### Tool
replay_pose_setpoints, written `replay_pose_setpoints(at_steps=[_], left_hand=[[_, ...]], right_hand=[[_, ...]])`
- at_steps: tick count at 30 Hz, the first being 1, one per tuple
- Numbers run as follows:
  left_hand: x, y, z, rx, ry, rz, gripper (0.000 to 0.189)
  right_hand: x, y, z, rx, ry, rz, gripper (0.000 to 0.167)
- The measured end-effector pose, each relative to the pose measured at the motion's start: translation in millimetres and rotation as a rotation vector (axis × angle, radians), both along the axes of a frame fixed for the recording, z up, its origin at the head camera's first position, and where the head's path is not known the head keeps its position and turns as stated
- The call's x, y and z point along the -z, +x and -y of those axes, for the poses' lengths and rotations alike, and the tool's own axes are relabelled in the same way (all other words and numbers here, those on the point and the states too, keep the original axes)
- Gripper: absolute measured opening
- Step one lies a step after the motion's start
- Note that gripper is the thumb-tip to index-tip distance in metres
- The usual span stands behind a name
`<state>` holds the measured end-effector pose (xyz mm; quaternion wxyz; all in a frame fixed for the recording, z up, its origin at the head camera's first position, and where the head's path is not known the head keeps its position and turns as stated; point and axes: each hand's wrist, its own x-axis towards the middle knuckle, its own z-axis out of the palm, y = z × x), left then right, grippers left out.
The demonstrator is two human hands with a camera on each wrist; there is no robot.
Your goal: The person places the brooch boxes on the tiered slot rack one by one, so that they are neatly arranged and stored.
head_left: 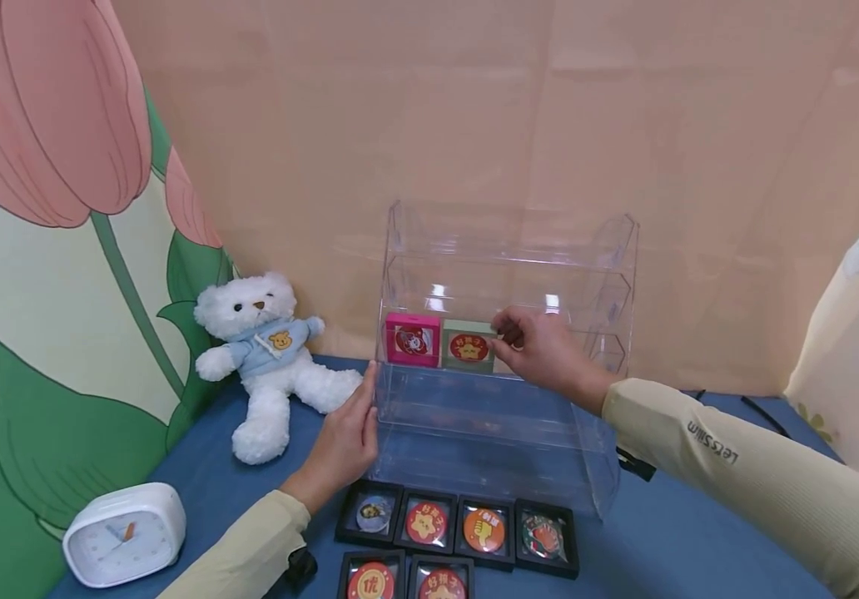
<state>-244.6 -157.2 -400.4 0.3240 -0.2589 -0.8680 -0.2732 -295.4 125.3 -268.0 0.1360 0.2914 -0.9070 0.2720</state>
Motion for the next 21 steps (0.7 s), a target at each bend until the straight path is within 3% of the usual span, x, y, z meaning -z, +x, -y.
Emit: replay_pose_setpoints(at_steps=[21], left_hand=[[-0.9,1.7,0.3,-0.004,-0.012,0.010,0.075]], right_hand=[[4.7,1.7,3.0,0.020,-0.024,-0.007,0.024]])
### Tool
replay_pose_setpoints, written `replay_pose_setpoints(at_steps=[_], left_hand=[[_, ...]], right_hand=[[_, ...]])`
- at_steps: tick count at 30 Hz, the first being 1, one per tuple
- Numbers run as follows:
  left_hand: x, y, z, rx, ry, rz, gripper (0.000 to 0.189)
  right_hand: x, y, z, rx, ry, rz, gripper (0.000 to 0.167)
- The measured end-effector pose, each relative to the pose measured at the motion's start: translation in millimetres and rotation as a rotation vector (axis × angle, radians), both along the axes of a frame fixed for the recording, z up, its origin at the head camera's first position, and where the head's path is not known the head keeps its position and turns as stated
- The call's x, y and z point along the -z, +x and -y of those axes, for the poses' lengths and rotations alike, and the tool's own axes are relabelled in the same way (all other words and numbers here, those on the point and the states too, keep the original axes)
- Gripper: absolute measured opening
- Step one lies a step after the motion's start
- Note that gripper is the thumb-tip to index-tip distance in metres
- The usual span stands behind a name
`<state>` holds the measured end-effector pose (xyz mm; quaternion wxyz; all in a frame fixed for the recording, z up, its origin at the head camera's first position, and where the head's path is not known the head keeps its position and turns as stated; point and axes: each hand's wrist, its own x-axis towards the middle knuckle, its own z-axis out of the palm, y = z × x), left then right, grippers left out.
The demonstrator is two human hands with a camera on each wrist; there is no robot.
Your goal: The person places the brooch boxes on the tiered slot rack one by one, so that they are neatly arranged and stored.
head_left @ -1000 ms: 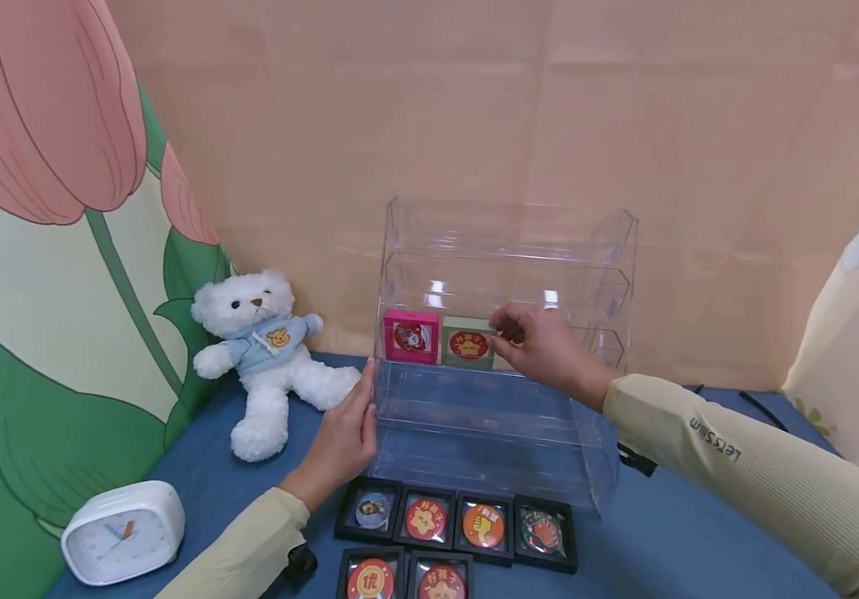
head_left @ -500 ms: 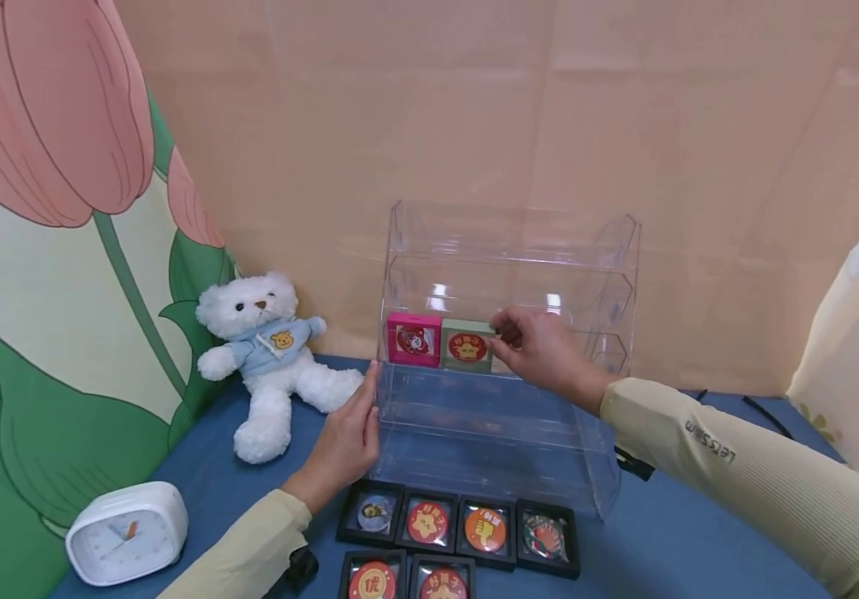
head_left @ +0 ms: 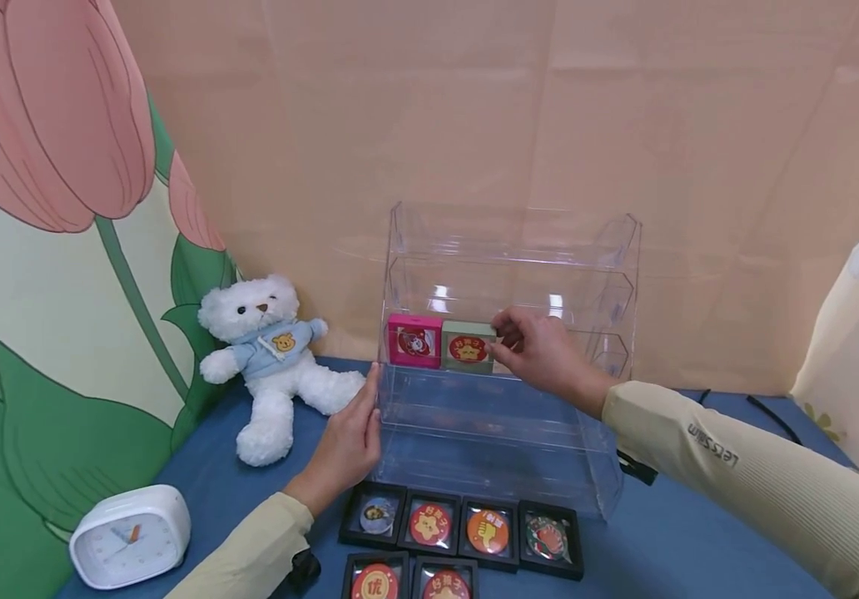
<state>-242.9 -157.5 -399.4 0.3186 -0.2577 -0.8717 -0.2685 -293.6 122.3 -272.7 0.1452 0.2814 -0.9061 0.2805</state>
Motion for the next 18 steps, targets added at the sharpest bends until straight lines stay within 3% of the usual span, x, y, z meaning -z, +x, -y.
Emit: replay_pose_setpoints(at_steps=[11,18], left_hand=[[3.3,-2.0,-2.7,0.009,0.013,-0.023,0.075],[3.3,-3.6,0.3,0.015,0.007,-0.074,0.075]], right_hand=[[7.2,8.0,-24,0.019,-0.005,-0.015,0.042],[16.7,39.6,-45,-0.048,0.055,-0.173,0.041]])
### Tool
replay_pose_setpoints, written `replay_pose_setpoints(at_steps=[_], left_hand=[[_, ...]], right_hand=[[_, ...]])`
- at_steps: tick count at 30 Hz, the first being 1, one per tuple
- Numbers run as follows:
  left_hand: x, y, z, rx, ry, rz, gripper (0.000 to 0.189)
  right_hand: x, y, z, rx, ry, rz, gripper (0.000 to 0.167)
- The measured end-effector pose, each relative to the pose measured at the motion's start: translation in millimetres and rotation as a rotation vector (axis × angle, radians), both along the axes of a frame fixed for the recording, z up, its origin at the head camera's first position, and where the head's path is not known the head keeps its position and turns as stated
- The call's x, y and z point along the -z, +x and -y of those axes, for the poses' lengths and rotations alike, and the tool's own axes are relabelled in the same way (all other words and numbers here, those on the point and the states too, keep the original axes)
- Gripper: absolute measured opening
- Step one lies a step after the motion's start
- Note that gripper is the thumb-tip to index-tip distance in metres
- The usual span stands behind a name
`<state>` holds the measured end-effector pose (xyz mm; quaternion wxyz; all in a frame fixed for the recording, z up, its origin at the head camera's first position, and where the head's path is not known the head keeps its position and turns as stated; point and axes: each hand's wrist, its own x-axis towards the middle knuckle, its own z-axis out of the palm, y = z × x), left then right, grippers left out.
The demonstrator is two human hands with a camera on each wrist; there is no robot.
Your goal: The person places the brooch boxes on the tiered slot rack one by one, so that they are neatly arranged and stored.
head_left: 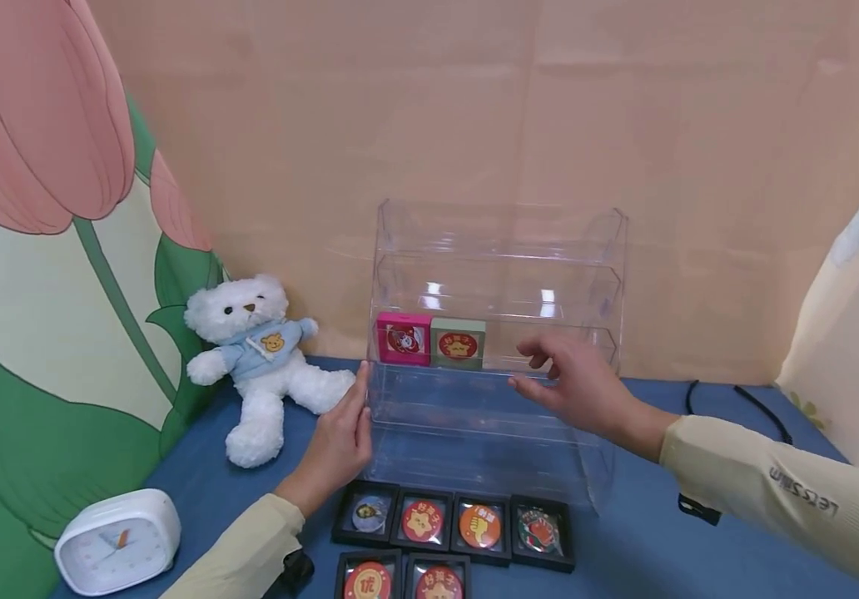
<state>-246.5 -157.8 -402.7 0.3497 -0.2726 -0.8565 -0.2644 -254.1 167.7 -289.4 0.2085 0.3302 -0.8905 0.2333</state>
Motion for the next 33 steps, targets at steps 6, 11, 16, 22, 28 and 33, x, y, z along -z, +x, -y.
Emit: replay_pose_setpoints(at_steps=[6,11,16,22,28,33], left_hand=[[-2.2,-0.8,-0.9,0.006,0.005,-0.019,0.073],[-2.4,-1.5,-0.8,0.018,-0.004,-0.021,0.073],[-2.4,-0.5,-0.6,0.006,-0.007,-0.005,0.076],[-1.3,-1.5,0.0,0.006,-0.017,-0.018,0.076],[-1.6,-1.4,0.0,0.003,-0.020,-0.013,0.076],[-0.3,-1.5,0.5,-0.001,-0.022,-0.008,0.076]], right_hand=[[30.0,34.5,-15,-0.036,0.001,0.053,0.028],[55.3,58.3,-27,-0.088,0.014,0.208,0.019],[80.1,73.3,-41,-0.136,0.088,0.401,0.023],[97.1,76.9,-48,-0.088,0.080,0.520,0.025],[104.9,73.3,-51,-0.030,0.067,0.634,0.026],[110.1,71.8,-52,-0.025,0.065,0.641,0.029]])
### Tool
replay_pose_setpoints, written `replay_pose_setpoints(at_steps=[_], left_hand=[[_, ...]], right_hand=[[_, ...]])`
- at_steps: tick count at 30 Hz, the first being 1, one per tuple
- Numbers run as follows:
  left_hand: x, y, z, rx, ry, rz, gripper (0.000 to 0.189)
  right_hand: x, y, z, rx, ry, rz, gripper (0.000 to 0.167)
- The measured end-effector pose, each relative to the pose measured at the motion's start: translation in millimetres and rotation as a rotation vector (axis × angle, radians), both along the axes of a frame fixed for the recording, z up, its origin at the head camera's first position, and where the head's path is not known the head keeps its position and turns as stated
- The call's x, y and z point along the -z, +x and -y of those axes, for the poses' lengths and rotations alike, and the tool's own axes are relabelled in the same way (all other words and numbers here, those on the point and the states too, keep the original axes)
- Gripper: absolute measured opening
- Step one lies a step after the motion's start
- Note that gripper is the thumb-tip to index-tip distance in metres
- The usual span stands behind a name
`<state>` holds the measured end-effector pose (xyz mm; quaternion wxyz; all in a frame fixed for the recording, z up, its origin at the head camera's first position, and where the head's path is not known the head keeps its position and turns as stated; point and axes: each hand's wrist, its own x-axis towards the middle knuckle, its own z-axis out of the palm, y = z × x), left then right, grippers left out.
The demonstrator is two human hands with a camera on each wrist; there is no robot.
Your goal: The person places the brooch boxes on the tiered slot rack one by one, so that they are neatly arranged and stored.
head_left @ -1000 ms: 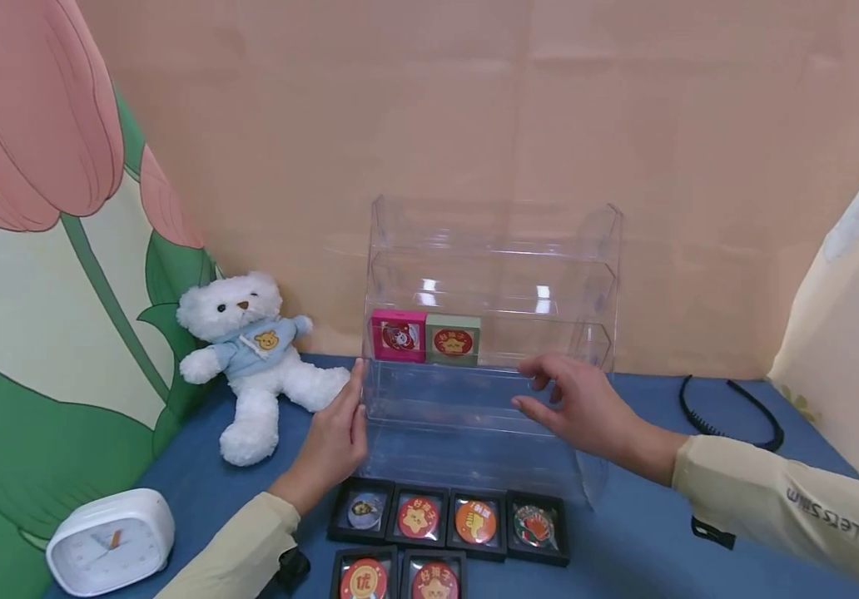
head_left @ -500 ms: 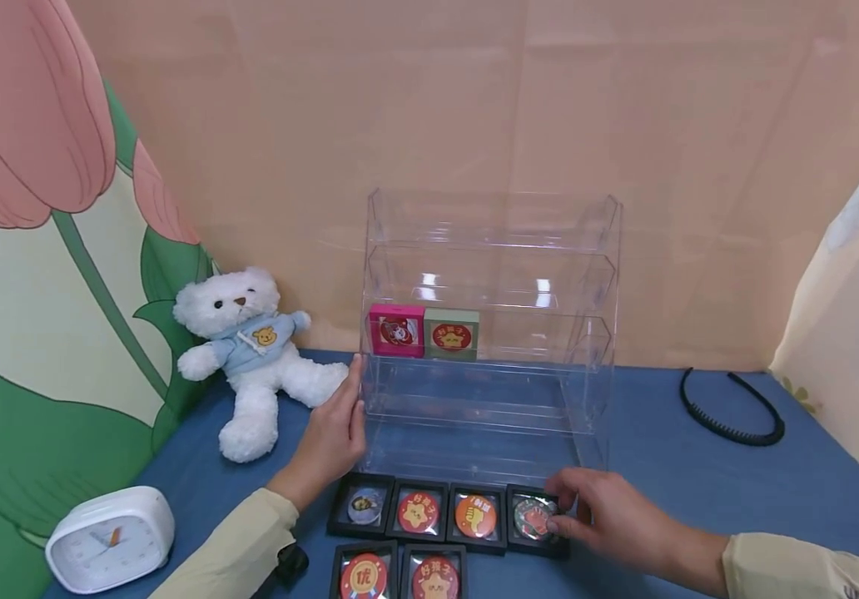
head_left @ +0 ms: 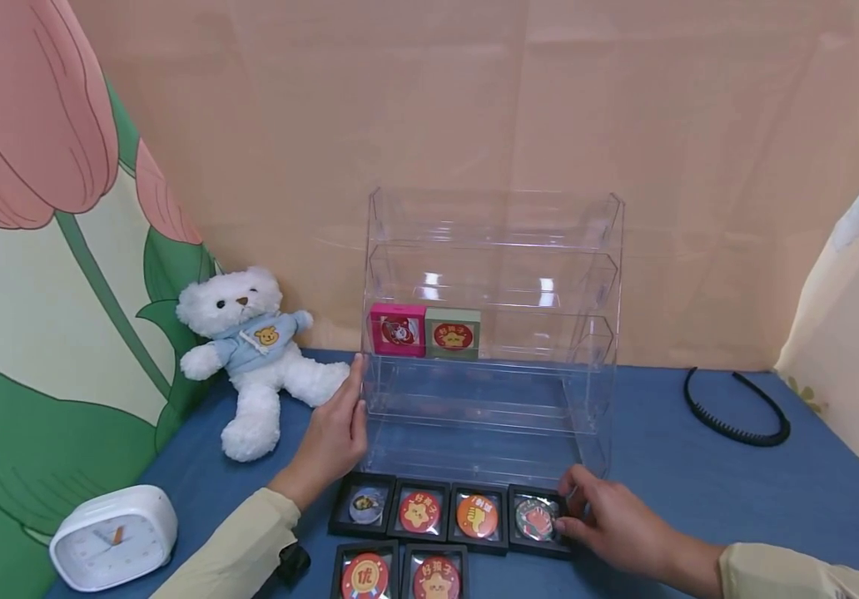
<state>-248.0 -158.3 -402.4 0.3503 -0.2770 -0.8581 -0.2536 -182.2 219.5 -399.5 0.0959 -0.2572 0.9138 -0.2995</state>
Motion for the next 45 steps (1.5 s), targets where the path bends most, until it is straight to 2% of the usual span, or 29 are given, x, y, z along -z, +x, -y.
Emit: replay_pose_setpoints(at_steps=[6,12,19,24,26,32,38,45], left_hand=[[-0.1,0.2,-0.2,-0.008,-0.001,0.007,0.078],[-0.8,-0.3,1.2,-0.015,-0.008,0.008,0.077],[-3.8,-0.5,2.7,-0.004,-0.009,0.001,0.078],[-3.9,0.5,2.4,-0.011,-0.012,0.011,0.077],[-3.6,0.9,2.1,-0.015,-0.013,0.018,0.078],[-2.2,1.3,0.8,-0.018,-0.017,0.032,0.077],[-2.2,2.7,0.0,-0.017,-0.020,0.032,0.076],[-2.7,4.4,-1.1,-0.019,-0.026,0.036,0.074]], right_hand=[[0.5,-0.5,2,0.026,0.026,0.005,0.033],[-0.2,1.6,-5,0.059,0.021,0.050,0.038],[-2.9,4.5,-16,0.083,0.022,0.152,0.049],[-6.2,3.3,-18,0.114,0.080,0.237,0.061],[-6.8,2.3,-18,0.115,0.117,0.249,0.060],[-6.4,0.7,-21,0.060,0.173,0.195,0.046],[-3.2,-0.2,-24,0.056,0.141,0.206,0.044],[-1.1,5.2,-27,0.059,0.026,0.255,0.048]])
